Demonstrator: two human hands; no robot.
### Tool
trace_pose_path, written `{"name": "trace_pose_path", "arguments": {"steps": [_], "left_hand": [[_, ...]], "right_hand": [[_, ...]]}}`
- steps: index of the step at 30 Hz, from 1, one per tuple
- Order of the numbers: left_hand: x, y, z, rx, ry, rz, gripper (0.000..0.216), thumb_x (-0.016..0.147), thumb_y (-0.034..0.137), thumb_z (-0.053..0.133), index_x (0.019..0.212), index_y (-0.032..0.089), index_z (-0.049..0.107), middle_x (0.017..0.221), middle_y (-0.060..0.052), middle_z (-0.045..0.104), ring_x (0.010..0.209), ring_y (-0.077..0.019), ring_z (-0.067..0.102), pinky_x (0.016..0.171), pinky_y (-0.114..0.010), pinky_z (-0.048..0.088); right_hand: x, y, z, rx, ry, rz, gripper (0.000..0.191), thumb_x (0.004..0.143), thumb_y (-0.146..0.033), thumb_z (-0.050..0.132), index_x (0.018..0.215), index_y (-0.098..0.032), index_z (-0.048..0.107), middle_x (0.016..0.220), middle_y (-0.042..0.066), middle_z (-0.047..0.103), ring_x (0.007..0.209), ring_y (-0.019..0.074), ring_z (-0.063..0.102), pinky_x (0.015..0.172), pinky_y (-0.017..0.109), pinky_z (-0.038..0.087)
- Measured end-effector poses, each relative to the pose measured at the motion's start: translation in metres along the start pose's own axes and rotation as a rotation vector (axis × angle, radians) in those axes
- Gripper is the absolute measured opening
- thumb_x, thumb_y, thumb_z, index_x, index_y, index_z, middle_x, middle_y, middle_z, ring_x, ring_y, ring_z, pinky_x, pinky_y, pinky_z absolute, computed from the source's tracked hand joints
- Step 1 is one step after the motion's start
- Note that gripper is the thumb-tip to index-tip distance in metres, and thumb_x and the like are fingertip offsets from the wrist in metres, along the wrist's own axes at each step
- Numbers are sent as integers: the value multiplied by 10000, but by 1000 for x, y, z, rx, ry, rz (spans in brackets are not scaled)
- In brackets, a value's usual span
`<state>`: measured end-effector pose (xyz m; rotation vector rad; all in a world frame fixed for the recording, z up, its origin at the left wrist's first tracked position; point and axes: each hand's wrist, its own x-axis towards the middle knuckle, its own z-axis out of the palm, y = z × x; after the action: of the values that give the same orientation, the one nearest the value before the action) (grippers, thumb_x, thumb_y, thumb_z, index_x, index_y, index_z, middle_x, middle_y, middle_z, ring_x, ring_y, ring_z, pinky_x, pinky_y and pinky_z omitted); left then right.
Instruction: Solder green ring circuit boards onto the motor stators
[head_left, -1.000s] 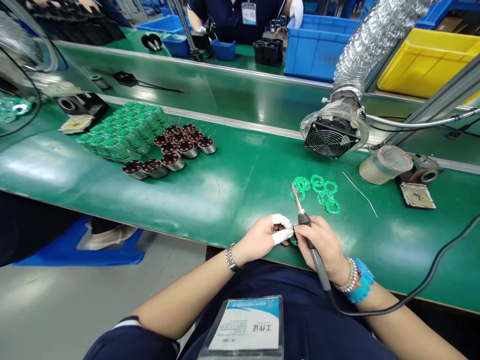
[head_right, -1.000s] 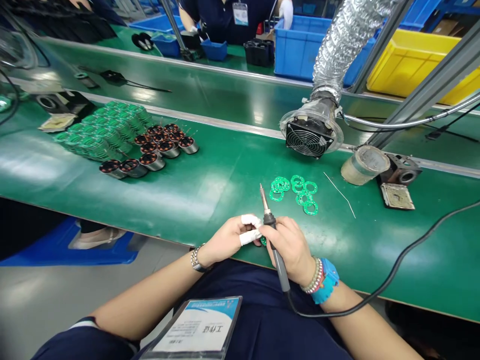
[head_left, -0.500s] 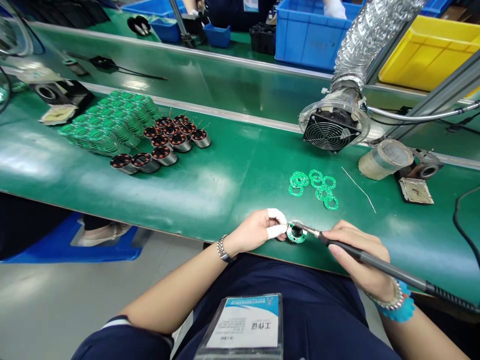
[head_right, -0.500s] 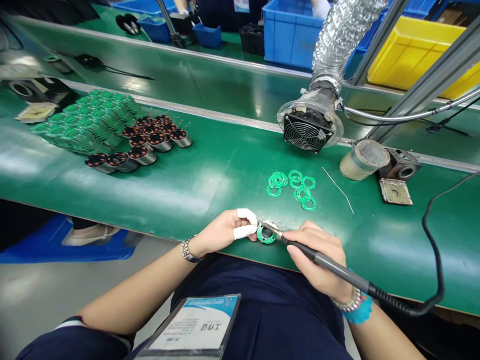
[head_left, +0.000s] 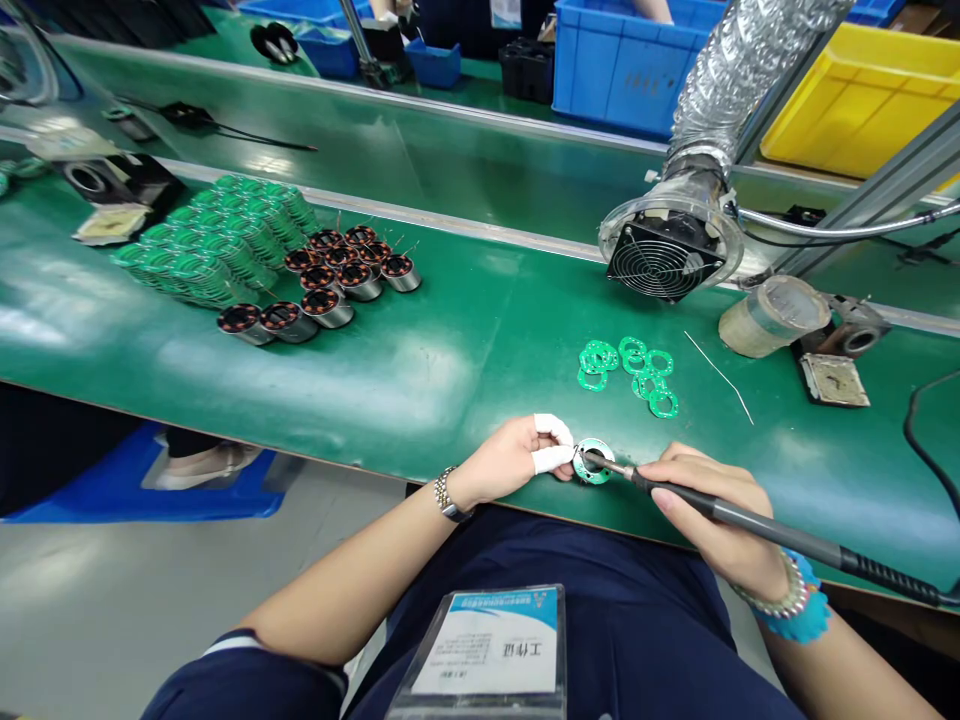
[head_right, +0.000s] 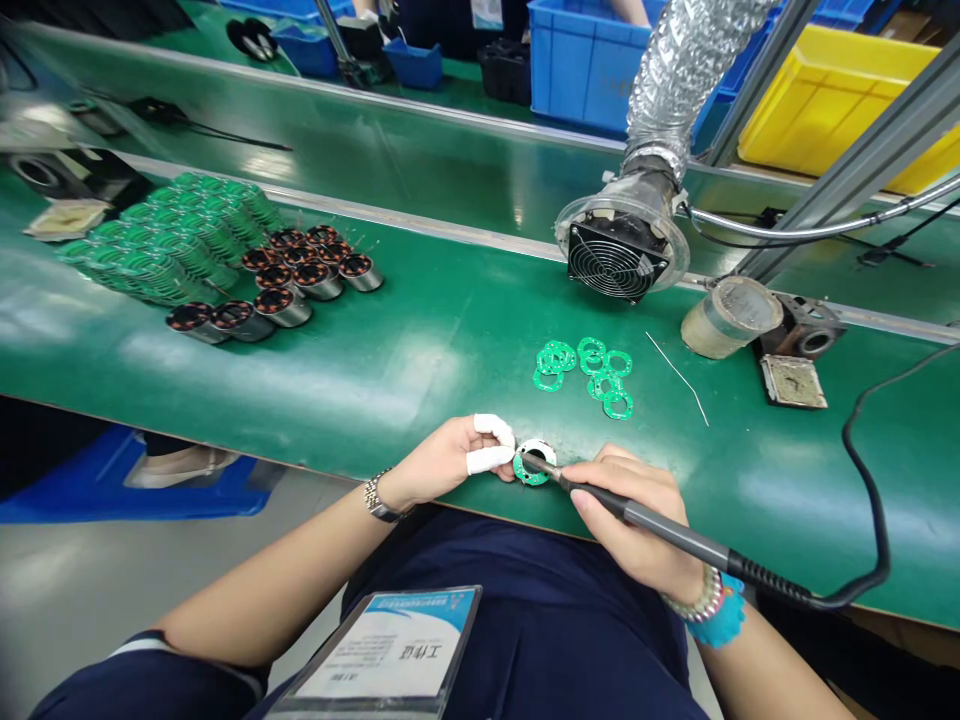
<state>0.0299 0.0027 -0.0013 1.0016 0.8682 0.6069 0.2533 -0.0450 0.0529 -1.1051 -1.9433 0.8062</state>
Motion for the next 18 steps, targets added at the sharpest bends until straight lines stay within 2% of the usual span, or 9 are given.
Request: {"name": "trace_pose_path", "arguments": {"steps": [14, 16, 18], "left_hand": [[-1, -1, -1, 11, -8, 16, 217, 707, 274, 691, 763, 125, 543, 606, -3, 636, 599, -107, 627, 642, -253, 487], [-1, -1, 0, 7, -13, 16, 227, 706, 283, 692, 770, 126, 541, 614, -7, 637, 600, -110, 628, 644, -259, 491], [-1, -1, 0, 4, -13, 16, 238, 703, 290, 696, 775, 126, 538, 616, -8, 638, 599, -112, 629, 644, -262, 493]], "right_hand": [[-1, 2, -2, 10, 14, -8, 198, 813, -148, 554, 983, -200, 641, 763, 45, 659, 675, 157, 612, 583, 284, 503], [2, 5, 0, -4, 1, -25, 210, 837, -166, 530, 1028, -207, 609, 796, 47, 669, 721, 162, 636, 623, 283, 525], [8, 10, 4, -52, -67, -70, 222, 848, -178, 522, 1063, -211, 569, 911, 64, 676, 859, 177, 648, 733, 297, 541]]}}
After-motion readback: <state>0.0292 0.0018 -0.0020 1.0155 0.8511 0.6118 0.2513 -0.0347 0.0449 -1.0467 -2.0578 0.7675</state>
